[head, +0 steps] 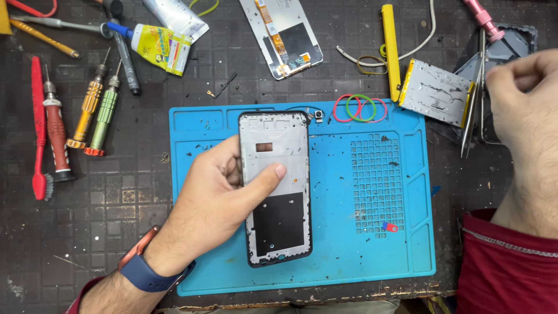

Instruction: The person cleans old adhesive residue from a phone frame using tweezers, then applies adhesive from a tube around the frame's edges and presses a replacement screen onto the phone body.

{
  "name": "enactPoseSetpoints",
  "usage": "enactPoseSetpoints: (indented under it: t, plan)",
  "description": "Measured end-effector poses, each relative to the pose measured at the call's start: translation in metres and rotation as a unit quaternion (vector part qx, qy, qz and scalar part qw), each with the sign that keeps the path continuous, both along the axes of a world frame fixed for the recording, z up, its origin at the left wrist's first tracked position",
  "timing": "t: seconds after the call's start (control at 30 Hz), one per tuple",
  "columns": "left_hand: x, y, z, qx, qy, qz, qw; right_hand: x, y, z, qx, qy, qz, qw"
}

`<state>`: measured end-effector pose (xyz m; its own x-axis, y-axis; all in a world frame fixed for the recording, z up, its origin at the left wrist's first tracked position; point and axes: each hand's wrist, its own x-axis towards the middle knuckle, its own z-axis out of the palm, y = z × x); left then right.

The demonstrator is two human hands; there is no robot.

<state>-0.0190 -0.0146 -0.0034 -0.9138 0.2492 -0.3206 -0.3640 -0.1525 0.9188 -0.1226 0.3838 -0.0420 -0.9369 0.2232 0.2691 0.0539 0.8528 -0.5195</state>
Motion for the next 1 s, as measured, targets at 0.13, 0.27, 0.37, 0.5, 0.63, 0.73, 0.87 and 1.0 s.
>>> enactPoseSetpoints:
  t: [0.13, 0.27, 0.37, 0.5, 0.63, 0.73, 0.87, 1.0]
  plan:
    - [0.001, 0.000, 0.000, -0.044, 0.002, -0.006, 0.999, 0.002, 0.009, -0.010, 0.050, -0.067, -0.004, 0.996]
    - [-0.002, 0.000, 0.002, -0.118, -0.006, -0.005, 0.993, 0.006, -0.004, -0.006, 0.101, -0.063, -0.014, 0.993]
    - [-0.003, 0.000, 0.004, -0.151, 0.000, -0.006, 0.989, 0.006, -0.017, 0.001, 0.087, -0.069, -0.031, 0.993]
    - [-0.003, 0.002, 0.003, -0.148, 0.008, -0.006, 0.989, 0.008, -0.030, 0.010, 0.190, -0.014, 0.032, 0.981]
    - [-0.002, 0.001, 0.004, -0.141, 0.008, -0.002, 0.990, 0.012, -0.041, 0.015, 0.081, -0.031, 0.002, 0.996]
    - [-0.003, 0.001, 0.005, -0.149, -0.006, -0.009, 0.989, 0.013, -0.044, 0.014, 0.129, -0.003, 0.004, 0.992]
    - [-0.003, 0.000, 0.009, -0.177, -0.022, -0.012, 0.984, 0.009, -0.038, 0.009, 0.194, 0.034, 0.062, 0.978]
    - [-0.004, -0.004, 0.011, -0.204, -0.019, -0.022, 0.979, 0.008, -0.025, -0.002, 0.229, 0.045, 0.102, 0.967]
